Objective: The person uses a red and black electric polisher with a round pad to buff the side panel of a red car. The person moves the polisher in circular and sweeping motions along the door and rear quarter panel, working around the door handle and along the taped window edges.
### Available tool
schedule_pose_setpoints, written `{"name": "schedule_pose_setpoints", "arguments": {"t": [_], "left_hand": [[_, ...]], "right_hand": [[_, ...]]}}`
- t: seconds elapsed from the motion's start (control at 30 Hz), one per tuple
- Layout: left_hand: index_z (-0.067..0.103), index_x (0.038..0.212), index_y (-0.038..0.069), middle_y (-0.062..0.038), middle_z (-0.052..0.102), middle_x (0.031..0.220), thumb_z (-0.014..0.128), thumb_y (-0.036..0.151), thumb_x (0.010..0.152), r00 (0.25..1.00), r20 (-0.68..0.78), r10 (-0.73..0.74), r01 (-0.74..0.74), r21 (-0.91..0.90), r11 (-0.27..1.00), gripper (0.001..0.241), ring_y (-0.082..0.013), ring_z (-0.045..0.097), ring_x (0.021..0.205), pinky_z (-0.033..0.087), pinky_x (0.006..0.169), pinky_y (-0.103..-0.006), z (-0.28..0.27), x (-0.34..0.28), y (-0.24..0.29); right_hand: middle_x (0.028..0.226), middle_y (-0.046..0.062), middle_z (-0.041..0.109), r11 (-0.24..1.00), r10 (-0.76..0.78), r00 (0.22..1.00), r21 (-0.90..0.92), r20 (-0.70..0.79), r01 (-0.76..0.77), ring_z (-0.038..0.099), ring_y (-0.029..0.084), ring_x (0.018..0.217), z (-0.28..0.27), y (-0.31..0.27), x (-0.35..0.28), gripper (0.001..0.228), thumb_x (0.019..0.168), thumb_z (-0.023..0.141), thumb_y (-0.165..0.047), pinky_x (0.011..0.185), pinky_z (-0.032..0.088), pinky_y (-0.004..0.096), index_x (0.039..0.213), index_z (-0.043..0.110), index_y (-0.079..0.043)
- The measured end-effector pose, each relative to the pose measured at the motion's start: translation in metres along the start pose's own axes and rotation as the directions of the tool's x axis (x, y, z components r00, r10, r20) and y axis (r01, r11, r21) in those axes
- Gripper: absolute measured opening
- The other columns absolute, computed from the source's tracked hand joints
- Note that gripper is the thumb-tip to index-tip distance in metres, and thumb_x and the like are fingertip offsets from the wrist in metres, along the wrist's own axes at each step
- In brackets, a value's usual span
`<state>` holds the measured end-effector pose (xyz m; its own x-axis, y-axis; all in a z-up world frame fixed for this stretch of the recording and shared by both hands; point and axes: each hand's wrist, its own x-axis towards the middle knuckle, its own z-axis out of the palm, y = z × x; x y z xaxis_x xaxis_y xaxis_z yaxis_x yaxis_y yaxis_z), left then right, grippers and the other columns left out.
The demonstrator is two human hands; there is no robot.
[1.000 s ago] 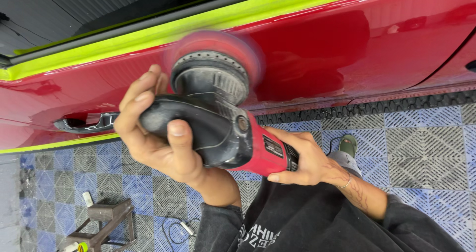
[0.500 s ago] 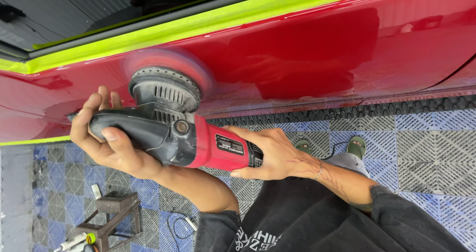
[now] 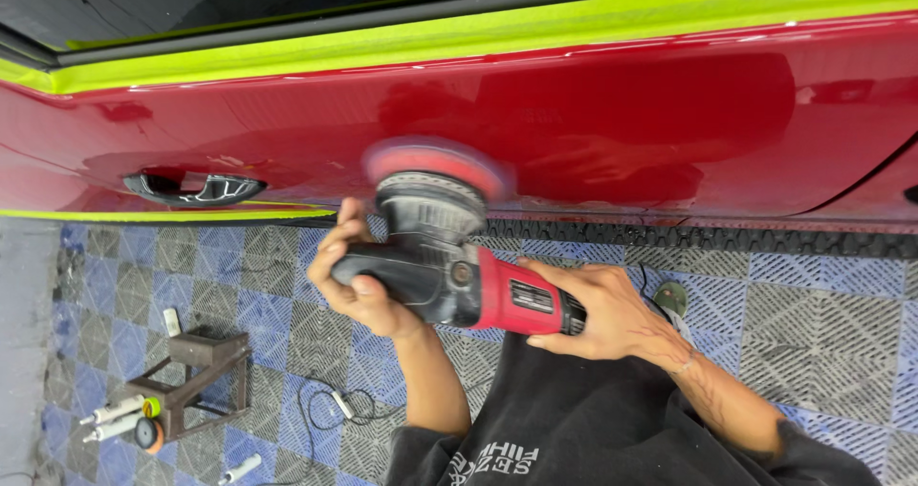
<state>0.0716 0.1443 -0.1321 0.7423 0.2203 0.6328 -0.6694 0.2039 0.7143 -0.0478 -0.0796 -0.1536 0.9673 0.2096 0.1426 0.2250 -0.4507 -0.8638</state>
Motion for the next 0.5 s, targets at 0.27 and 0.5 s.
{"name": "schedule_pose_setpoints", "arguments": {"t": [0.27,0.5], "left_hand": [[0.054,0.124,0.009,-0.017,0.063,0.12,0.07,0.05,0.101,0.995,0.094,-0.039,0.03,0.097,0.995,0.05,-0.0429,0.06,0.129,0.044,0.119,-0.0566,0.093,-0.06,0.033],[0.057,0.122,0.007,-0.018,0.064,0.117,0.071,0.045,0.099,0.982,0.186,0.017,-0.029,0.063,0.998,0.046,-0.0443,0.062,0.126,0.049,0.114,-0.0562,0.162,-0.098,0.054]], "right_hand": [[0.121,0.021,0.073,0.998,-0.056,0.995,-0.001,-0.079,0.056,0.072,0.031,0.078,-0.062,0.04,-0.076,0.095,0.058,0.091,-0.039,0.076,0.056,0.04,0.137,0.057,0.001],[0.102,0.019,0.076,0.997,0.078,0.994,-0.008,-0.07,-0.079,0.072,0.032,0.074,-0.112,0.07,-0.14,0.098,0.048,0.093,-0.04,0.073,0.056,0.041,0.129,0.061,0.004]]}}
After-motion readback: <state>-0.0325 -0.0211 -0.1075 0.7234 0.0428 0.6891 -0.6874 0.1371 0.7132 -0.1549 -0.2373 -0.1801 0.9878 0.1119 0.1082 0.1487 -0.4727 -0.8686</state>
